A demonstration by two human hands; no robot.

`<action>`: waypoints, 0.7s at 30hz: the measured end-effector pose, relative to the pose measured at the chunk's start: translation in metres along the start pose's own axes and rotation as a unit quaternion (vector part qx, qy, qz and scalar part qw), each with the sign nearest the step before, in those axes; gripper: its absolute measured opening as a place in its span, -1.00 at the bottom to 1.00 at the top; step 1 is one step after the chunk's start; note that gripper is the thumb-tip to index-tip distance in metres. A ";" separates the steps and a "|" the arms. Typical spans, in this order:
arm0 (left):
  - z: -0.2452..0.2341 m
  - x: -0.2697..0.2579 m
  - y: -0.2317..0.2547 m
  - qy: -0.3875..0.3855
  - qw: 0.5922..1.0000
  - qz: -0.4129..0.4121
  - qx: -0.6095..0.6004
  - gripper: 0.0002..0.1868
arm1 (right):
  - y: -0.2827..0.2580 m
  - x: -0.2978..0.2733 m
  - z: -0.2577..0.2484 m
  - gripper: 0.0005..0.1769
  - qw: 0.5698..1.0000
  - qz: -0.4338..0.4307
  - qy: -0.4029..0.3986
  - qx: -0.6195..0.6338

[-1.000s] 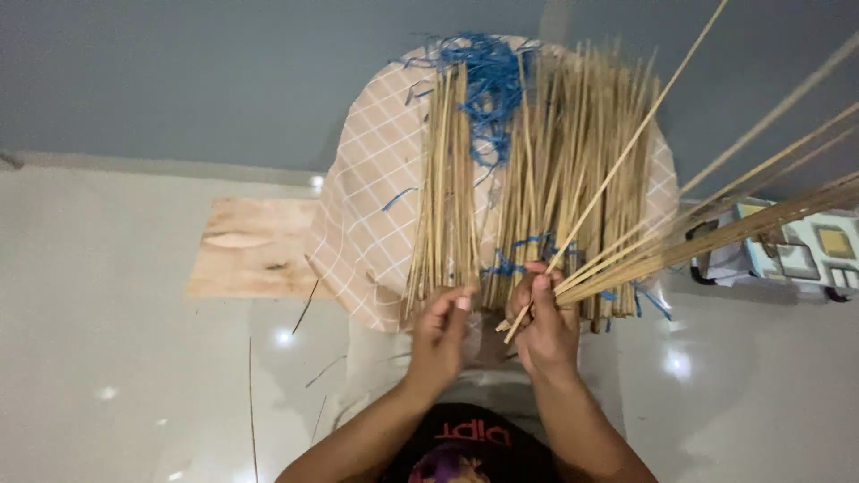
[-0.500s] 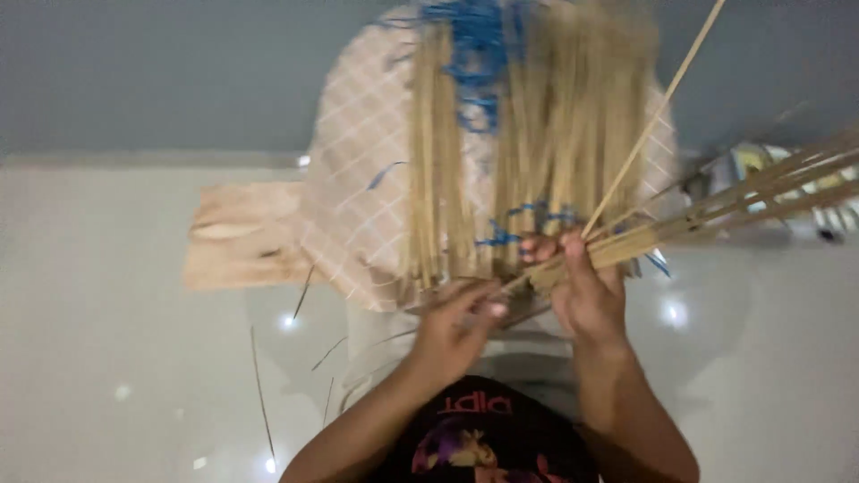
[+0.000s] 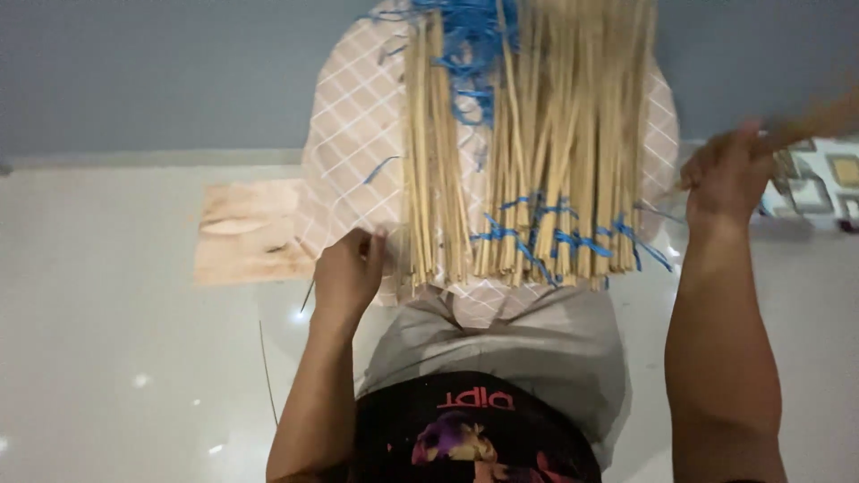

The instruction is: Tying bundles of thin bamboo sticks together using blue plastic string

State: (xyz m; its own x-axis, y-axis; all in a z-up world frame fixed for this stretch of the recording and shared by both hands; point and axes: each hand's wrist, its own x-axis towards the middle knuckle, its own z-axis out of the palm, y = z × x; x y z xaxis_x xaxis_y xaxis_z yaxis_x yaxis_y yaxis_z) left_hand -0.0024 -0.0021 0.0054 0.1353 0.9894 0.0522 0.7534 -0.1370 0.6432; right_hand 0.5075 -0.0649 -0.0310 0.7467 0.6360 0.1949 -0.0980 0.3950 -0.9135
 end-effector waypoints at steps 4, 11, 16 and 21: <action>0.000 0.007 0.001 -0.103 0.990 -0.081 -0.045 -0.73 | 0.040 -0.007 0.007 -0.50 0.991 0.076 0.059 -0.093; 0.011 0.009 -0.016 -0.180 0.943 -0.081 -0.267 -0.78 | 0.043 -0.011 0.003 -0.49 0.997 0.064 0.028 -0.018; 0.006 0.011 -0.021 -0.183 0.944 -0.065 -0.268 -0.59 | 0.039 -0.017 0.007 -0.46 0.997 0.065 0.026 -0.038; 0.003 0.005 -0.025 -0.166 0.949 -0.065 -0.259 -0.76 | 0.042 -0.018 0.004 -0.57 0.999 0.053 0.003 -0.008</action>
State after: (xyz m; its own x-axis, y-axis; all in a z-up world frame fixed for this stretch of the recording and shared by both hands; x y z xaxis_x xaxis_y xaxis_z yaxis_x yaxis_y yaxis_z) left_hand -0.0191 0.0058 -0.0128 0.3226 0.9153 -0.2411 0.3720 0.1116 0.9215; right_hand 0.4868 -0.0573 -0.0714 0.7367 0.6696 0.0941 -0.1672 0.3152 -0.9342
